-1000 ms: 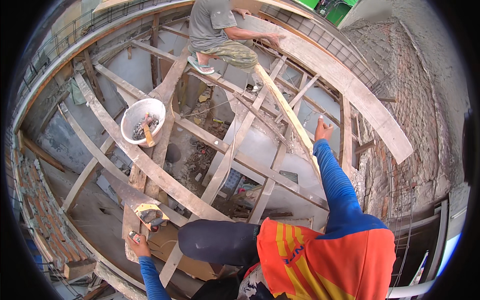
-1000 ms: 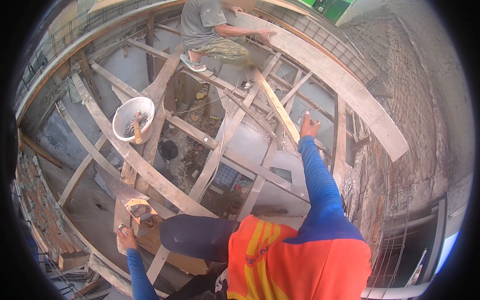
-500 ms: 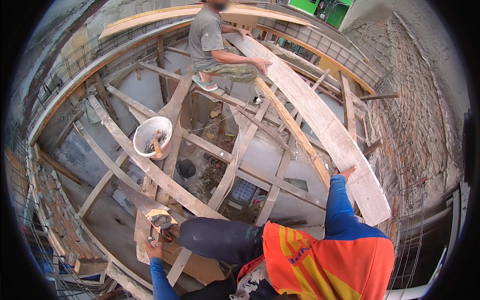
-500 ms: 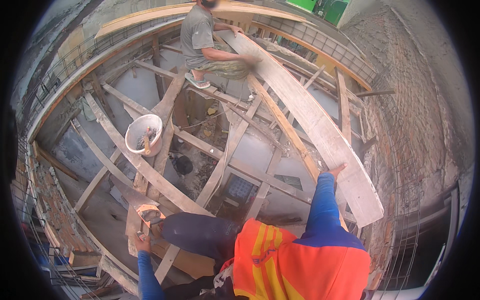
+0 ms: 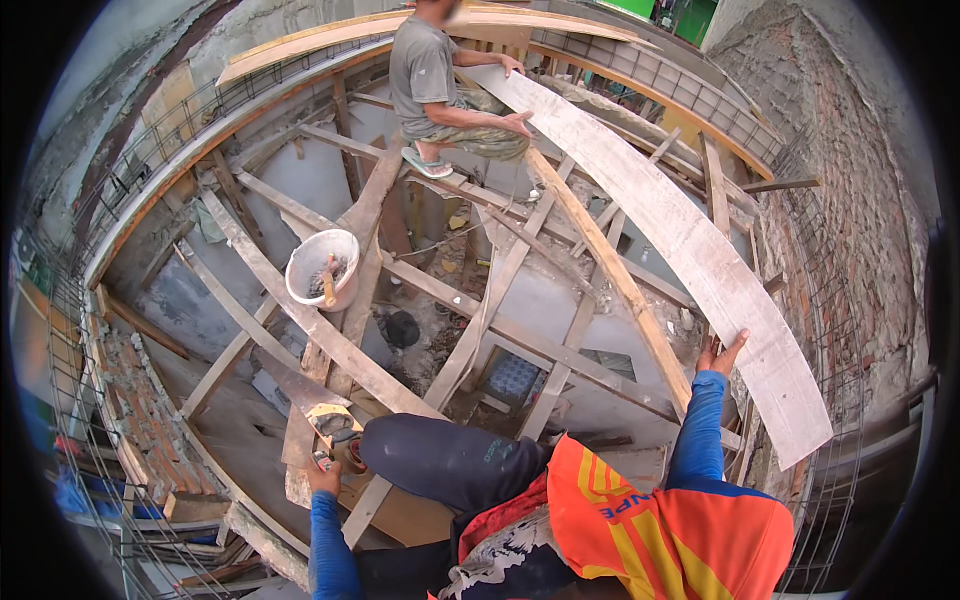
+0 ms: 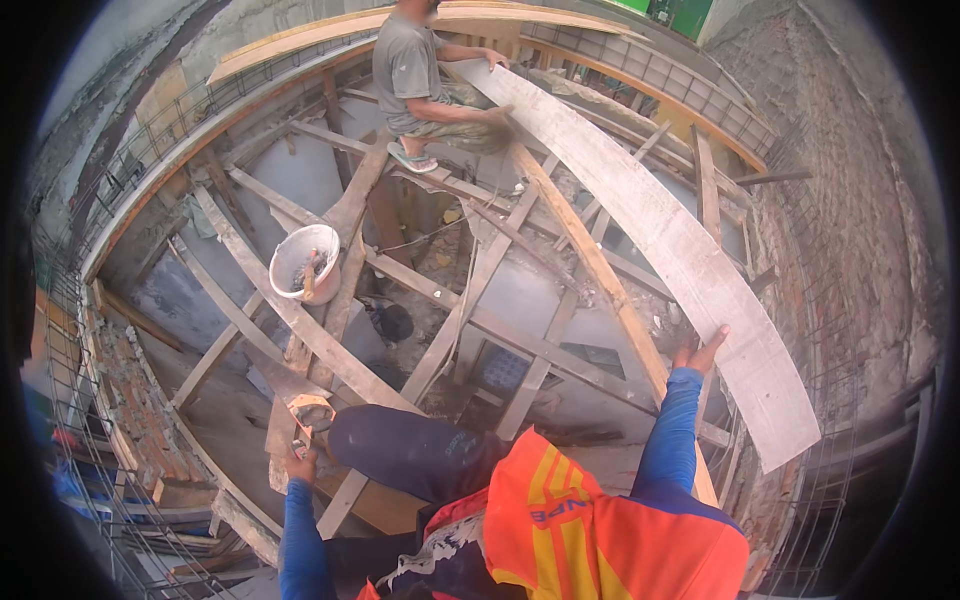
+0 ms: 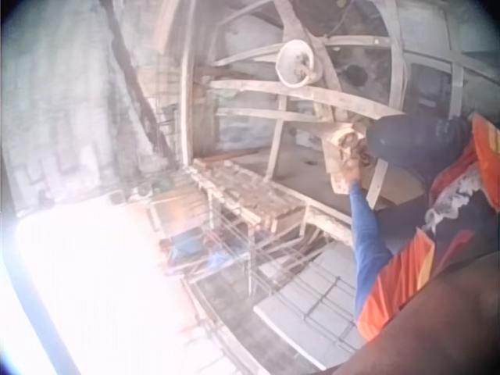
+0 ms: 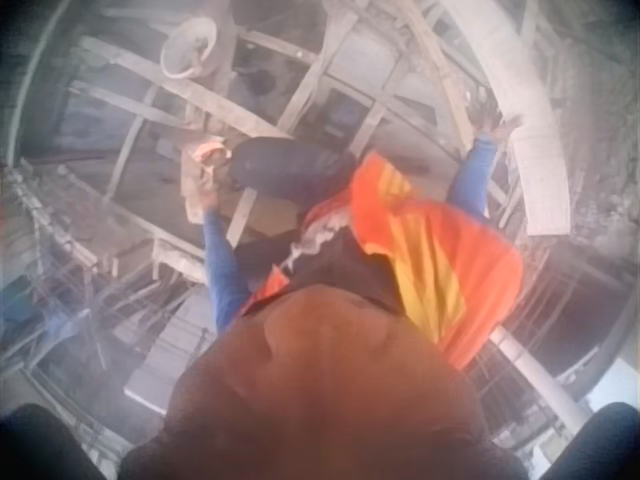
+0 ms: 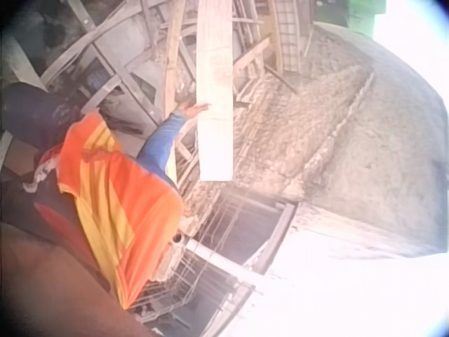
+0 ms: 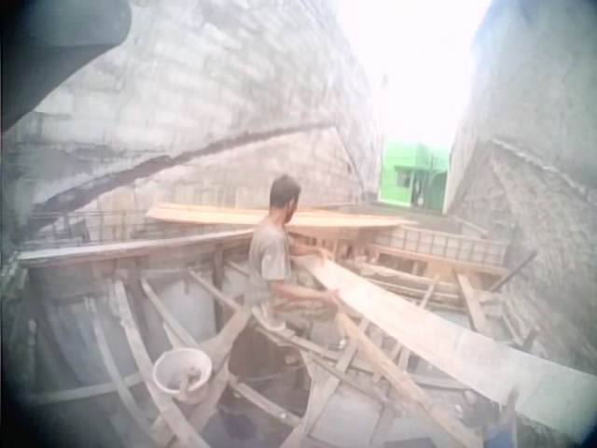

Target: The person works on a construction site, hammering nails into wooden planks to secure a scaffolding structure. They measure the wooden beams with a tape measure and use a hammer to drive nails. The person also handles a bucket of nails and positions a long wooden plank for further work.

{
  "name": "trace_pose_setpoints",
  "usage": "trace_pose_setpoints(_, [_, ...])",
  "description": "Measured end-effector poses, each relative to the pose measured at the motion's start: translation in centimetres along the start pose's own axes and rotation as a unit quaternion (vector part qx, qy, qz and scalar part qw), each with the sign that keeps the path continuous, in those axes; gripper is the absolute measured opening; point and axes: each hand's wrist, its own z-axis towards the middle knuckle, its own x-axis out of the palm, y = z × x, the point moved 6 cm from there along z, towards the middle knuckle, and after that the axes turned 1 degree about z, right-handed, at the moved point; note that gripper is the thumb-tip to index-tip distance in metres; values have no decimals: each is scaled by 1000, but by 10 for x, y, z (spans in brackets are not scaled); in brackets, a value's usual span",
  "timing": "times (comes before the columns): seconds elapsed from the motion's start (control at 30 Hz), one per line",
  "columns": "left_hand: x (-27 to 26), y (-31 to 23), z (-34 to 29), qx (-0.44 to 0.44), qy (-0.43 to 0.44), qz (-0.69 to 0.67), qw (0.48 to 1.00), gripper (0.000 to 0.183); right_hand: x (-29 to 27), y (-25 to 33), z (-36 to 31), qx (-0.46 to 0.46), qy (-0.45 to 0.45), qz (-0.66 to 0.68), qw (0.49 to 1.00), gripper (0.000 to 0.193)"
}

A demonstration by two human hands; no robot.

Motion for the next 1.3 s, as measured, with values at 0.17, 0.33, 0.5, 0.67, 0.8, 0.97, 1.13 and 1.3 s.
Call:
trace_pose_setpoints(0.17, [9, -30, -4, -20, 89, -67, 994, 85, 62, 46, -13, -94, 97, -21, 991, 80])
trace_pose_setpoints(0.33, [-16, -56, -7, 121, -85, -51, 988, 60, 135, 66, -43, -122, 103, -36, 987, 79])
trace_pose_setpoints(0.5, [-19, -145, -20, 164, -16, -131, 978, 49, 120, 73, -4, -138, 18, -13, 990, 78])
trace_pose_setpoints(0.67, [-43, -210, -31, 221, -17, -172, 960, 32, 90, 63, 38, -156, -36, 54, 986, 75])
trace_pose_setpoints(0.8, [-56, -199, -16, 201, -9, -189, 961, 23, 70, 41, 69, -55, -65, 25, 996, 62])
trace_pose_setpoints(0.97, [-50, -230, -29, 234, 5, -113, 966, 23, -24, 21, 141, -3, -56, -11, 998, 59])
trace_pose_setpoints(1.13, [-60, -233, -33, 200, 19, -89, 976, 27, -26, 1, 130, 12, -110, -36, 993, 65])
trace_pose_setpoints(1.3, [-59, -240, -35, 187, 16, -66, 980, 24, -14, 18, 117, 19, -95, -22, 995, 59])
